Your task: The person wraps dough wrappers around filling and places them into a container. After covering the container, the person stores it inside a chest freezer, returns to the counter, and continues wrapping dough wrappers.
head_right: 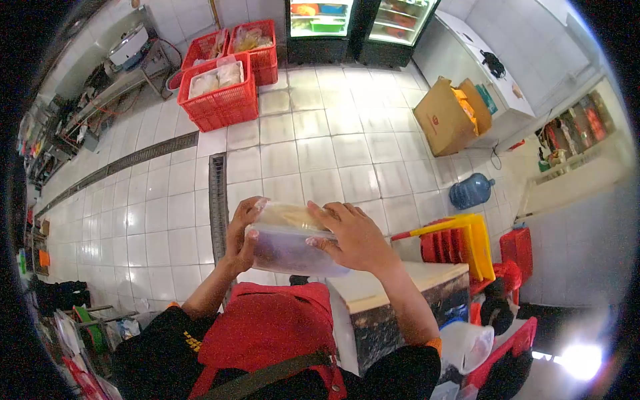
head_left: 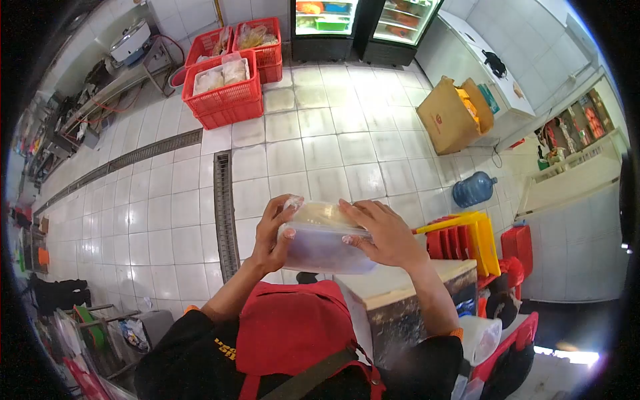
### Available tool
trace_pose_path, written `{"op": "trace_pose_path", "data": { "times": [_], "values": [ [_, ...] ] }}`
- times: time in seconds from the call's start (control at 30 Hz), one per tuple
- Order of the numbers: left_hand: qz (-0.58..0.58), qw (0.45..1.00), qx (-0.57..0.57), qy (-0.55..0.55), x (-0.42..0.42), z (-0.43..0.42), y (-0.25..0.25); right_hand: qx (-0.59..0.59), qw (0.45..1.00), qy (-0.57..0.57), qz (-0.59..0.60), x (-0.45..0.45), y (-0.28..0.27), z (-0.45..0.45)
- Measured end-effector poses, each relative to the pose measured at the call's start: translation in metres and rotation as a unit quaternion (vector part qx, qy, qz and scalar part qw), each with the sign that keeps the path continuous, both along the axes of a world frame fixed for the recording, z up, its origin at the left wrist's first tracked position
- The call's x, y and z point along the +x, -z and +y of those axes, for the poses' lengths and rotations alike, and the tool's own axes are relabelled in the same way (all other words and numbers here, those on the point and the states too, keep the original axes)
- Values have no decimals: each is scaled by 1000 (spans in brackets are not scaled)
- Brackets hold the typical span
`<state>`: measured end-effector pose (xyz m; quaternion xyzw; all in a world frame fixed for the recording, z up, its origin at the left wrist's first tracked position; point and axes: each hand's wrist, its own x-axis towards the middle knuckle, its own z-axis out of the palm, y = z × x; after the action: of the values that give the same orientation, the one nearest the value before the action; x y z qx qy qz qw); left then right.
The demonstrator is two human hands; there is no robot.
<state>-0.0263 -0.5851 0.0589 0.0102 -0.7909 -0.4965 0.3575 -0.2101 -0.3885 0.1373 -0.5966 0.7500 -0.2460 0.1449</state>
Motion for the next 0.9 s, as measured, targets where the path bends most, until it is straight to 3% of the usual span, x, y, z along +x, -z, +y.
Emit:
{"op": "trace_pose_path", "data": {
  "times": [0.17,0.43,0.63,0.83,0.9],
  "values": [
    [14,999,-18,-28,-66,-45,4,-8,995,-37,88,-74,2,-54],
    [34,997,-38,-60,-194,-145,11,-37,995,-61,66,-196,4,-182],
    [39,997,-68,-14,-316,-259,6,-52,994,-20,90,-295,-1,-279],
    [22,996,6,86,-444,-338,-9,-18,996,57,60,-395,-20,-347],
    [17,990,-107,90,-482,-347,-23,-19,995,67,69,-430,-22,-363]
  ]
}}
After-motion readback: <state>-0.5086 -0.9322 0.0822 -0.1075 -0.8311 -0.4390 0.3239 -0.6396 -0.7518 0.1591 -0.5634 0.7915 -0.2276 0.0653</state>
